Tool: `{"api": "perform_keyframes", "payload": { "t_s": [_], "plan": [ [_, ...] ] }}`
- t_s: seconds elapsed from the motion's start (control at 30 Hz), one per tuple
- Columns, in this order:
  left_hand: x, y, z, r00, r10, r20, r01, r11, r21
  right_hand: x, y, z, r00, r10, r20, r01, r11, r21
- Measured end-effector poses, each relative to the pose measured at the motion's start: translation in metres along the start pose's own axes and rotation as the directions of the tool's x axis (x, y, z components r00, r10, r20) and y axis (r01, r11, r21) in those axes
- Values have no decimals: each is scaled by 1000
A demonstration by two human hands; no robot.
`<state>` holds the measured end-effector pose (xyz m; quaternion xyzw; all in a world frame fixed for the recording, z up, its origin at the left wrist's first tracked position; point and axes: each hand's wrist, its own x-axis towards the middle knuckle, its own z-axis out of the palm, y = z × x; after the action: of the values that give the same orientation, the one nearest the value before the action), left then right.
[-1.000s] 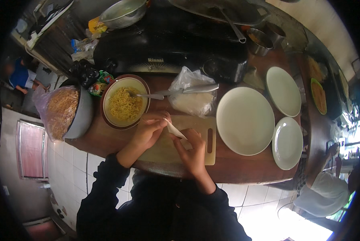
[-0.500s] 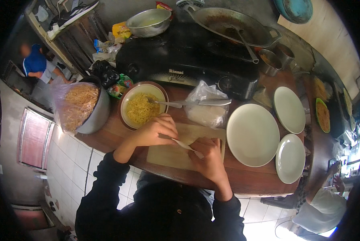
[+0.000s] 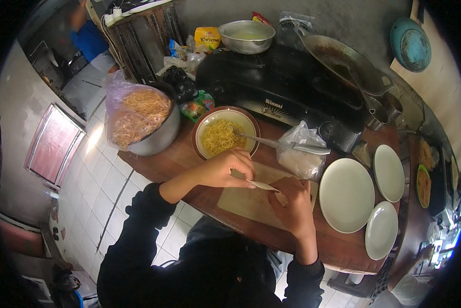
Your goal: The person assembles wontons by placing square wrappers on a cutting board, adding a small amount of shredded filling with a fork, and folding each wrapper into a triangular shape. The finished wontons are placed on a nearby plate. The process is repeated multiple times.
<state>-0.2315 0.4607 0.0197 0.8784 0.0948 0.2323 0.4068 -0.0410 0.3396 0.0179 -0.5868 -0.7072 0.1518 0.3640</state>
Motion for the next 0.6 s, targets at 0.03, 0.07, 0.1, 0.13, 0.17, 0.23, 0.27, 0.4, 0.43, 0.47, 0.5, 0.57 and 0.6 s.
{"api": "perform_keyframes", "payload": {
  "t_s": [0.03, 0.07, 0.1, 0.13, 0.17, 0.23, 0.27, 0.4, 0.43, 0.47, 0.5, 0.57, 0.6],
  "plan": [
    [-1, 2, -1, 1000, -12, 3, 12, 1000, 3, 1, -1, -1, 1000, -10, -3, 10, 1000, 18],
    [-1, 3, -2, 1000, -23, 7, 23, 1000, 4, 1, -2, -2, 1000, -12, 0, 12, 1000, 24],
    [-1, 4, -3, 999, -36, 14, 36, 999, 11, 2, -3, -3, 1000, -15, 2, 15, 999, 28],
    [-1, 5, -4, 1000, -22, 6, 22, 1000, 19, 2, -3, -4, 999, -33, -4, 34, 999, 31],
    [0, 6, -5, 1000, -13, 0, 13, 999, 33, 3, -4, -5, 1000, -20, 1, 20, 999, 31],
    [2, 8, -6, 1000, -10, 12, 9, 998, 59, 4, -6, -7, 999, -35, -1, 35, 999, 25],
    [4, 9, -7, 999, -16, 29, 14, 997, 75, 5, -7, -8, 1000, -16, 2, 16, 999, 32],
    [9, 11, -11, 999, 45, 30, -50, 977, 209, 10, -12, -14, 999, -46, -16, 46, 999, -2],
    [9, 11, -13, 999, 43, 21, -46, 980, 196, 11, -13, -15, 997, -72, -24, 71, 997, -31],
    [10, 11, -13, 999, 34, 17, -36, 980, 198, 12, -13, -16, 998, -56, -18, 56, 998, -31],
    [11, 11, -13, 999, 32, 13, -34, 975, 221, 13, -12, -16, 998, -54, -14, 53, 998, -39],
    [14, 10, -14, 999, -31, 23, 27, 990, 136, 13, -11, -19, 999, -46, -15, 45, 998, -47],
    [15, 9, -15, 998, -60, 29, 56, 993, 108, 13, -10, -19, 999, -43, -17, 42, 998, -46]
  ]
}}
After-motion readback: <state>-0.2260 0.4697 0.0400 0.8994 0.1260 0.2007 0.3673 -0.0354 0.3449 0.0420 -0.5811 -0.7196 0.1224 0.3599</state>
